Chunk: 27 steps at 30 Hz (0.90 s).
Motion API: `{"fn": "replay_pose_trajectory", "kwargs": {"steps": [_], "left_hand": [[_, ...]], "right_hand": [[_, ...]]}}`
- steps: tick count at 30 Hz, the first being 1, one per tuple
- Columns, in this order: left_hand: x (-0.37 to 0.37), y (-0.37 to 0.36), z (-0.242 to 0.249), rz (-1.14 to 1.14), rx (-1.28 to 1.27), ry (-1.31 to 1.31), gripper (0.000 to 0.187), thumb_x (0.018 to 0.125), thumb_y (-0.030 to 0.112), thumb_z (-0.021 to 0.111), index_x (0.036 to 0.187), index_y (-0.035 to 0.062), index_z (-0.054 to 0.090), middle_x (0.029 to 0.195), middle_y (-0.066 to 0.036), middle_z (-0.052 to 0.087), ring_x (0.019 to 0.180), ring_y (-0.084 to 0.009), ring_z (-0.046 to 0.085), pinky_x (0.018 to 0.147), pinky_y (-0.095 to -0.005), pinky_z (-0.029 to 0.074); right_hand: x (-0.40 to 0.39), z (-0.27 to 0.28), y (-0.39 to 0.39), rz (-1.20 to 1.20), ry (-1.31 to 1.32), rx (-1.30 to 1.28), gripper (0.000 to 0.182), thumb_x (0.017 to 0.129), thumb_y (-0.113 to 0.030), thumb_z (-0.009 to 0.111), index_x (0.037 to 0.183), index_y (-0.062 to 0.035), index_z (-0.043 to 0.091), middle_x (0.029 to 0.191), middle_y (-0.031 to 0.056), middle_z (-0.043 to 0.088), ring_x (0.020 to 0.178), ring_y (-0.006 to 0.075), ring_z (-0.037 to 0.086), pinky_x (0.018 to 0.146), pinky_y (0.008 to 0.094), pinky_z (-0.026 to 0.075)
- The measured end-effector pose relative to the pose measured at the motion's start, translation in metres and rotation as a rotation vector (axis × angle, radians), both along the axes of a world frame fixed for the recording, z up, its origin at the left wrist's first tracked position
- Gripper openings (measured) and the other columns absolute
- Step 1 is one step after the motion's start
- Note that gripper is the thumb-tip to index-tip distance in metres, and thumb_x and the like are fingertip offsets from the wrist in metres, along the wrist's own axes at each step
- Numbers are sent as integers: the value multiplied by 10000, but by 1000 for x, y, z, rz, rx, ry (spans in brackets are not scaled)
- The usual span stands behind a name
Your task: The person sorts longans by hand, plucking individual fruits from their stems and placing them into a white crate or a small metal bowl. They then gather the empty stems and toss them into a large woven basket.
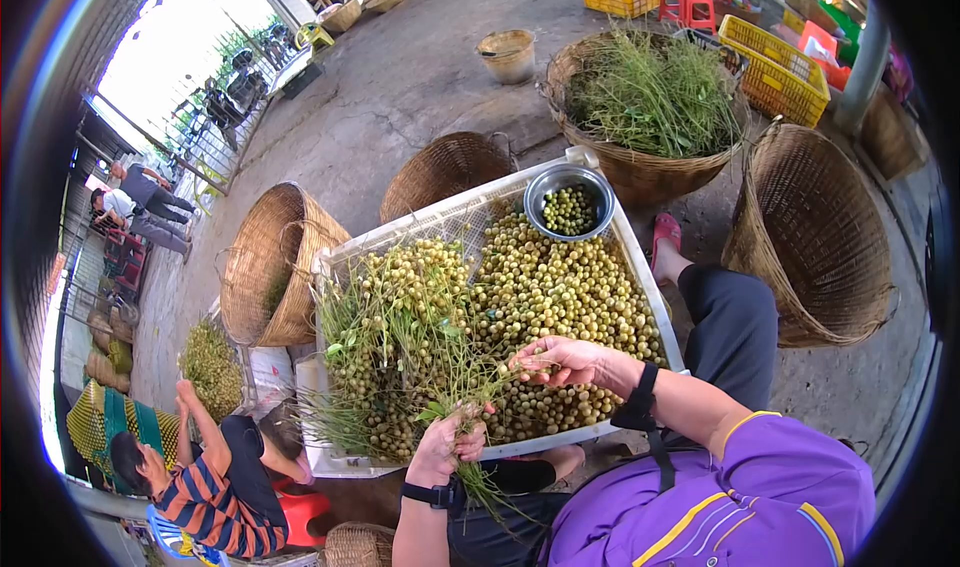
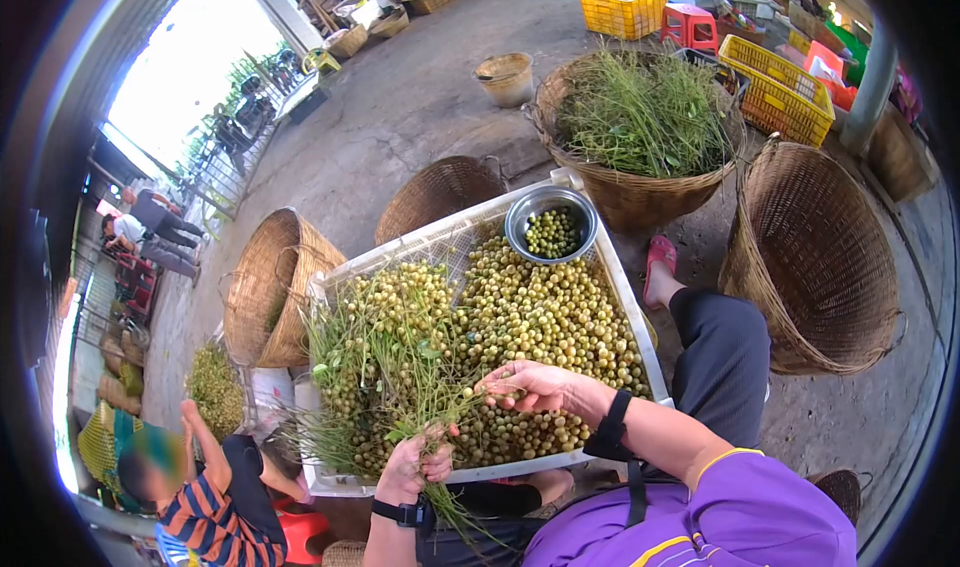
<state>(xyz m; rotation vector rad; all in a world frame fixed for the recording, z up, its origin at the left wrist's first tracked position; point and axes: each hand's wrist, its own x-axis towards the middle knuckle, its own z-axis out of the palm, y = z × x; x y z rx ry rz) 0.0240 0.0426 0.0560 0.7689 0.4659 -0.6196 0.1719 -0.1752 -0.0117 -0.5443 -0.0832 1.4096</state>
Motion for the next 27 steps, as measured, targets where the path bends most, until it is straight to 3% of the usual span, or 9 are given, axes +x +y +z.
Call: {"fn": "replay_pose_trajectory", "kwargs": {"steps": [4,6,9,12,18,23,25,26,27], "left_hand": [[-4,10,3,-90,36,-40,305,939,260,387,1063,-7,467,506,67,282,384,-50,279,370,-205,250],[-5,11,5,-70,1,-12,289,926,239,406,1067,-9,446,509,63,286,385,-49,283,371,-204,257],[-7,11,-3,-93,-61,-86,289,917,244,418,1071,0,434,515,60,290,390,-48,284,373,-202,258],[-8,10,-7,-109,-72,-82,321,897,265,456,1073,-2,437,525,61,294,396,-48,285,378,-201,260],[-3,6,-10,-144,-27,-1,371,848,286,504,1061,-12,443,546,44,318,410,-61,296,391,-207,266],[-1,2,-9,-121,-75,-56,347,815,254,515,1031,-7,441,538,30,313,405,-76,283,389,-223,258],[0,3,-8,-133,-98,-7,387,767,262,566,1031,7,442,537,33,302,407,-78,277,389,-227,257],[-1,4,-9,-133,-99,-7,387,767,262,566,1031,7,442,537,33,302,407,-78,277,389,-227,257],[-4,5,-11,-86,-119,-24,336,824,264,511,1034,7,454,531,43,293,405,-67,272,387,-217,252]], "right_hand": [[9,11,-9,58,-366,-172,298,868,-170,594,1115,-13,542,838,33,601,537,26,482,352,115,290],[11,10,-10,-155,-230,-175,281,874,-168,580,1111,-22,541,857,30,601,592,27,513,348,112,291],[12,10,-10,-227,-132,-77,278,866,-154,559,1110,-21,541,880,38,601,608,37,527,337,112,282],[7,19,-9,-35,-295,-33,337,834,-214,530,1113,-27,548,891,40,608,590,36,523,342,109,274],[2,30,-1,135,-548,-116,398,806,-287,657,1097,-28,574,832,3,611,562,20,504,378,117,295],[0,25,-2,100,-448,-149,330,807,-263,649,1019,-18,587,814,15,609,538,27,494,348,114,269],[-2,13,-3,-65,-201,-12,243,838,-231,594,969,-27,591,785,15,586,502,38,466,330,110,253],[-2,8,-4,-184,-39,-77,201,851,-197,548,963,-34,582,790,19,562,512,49,460,319,112,247],[-2,7,-6,-216,0,-92,203,849,-200,544,969,-39,577,808,23,562,529,55,470,316,115,243]]}}
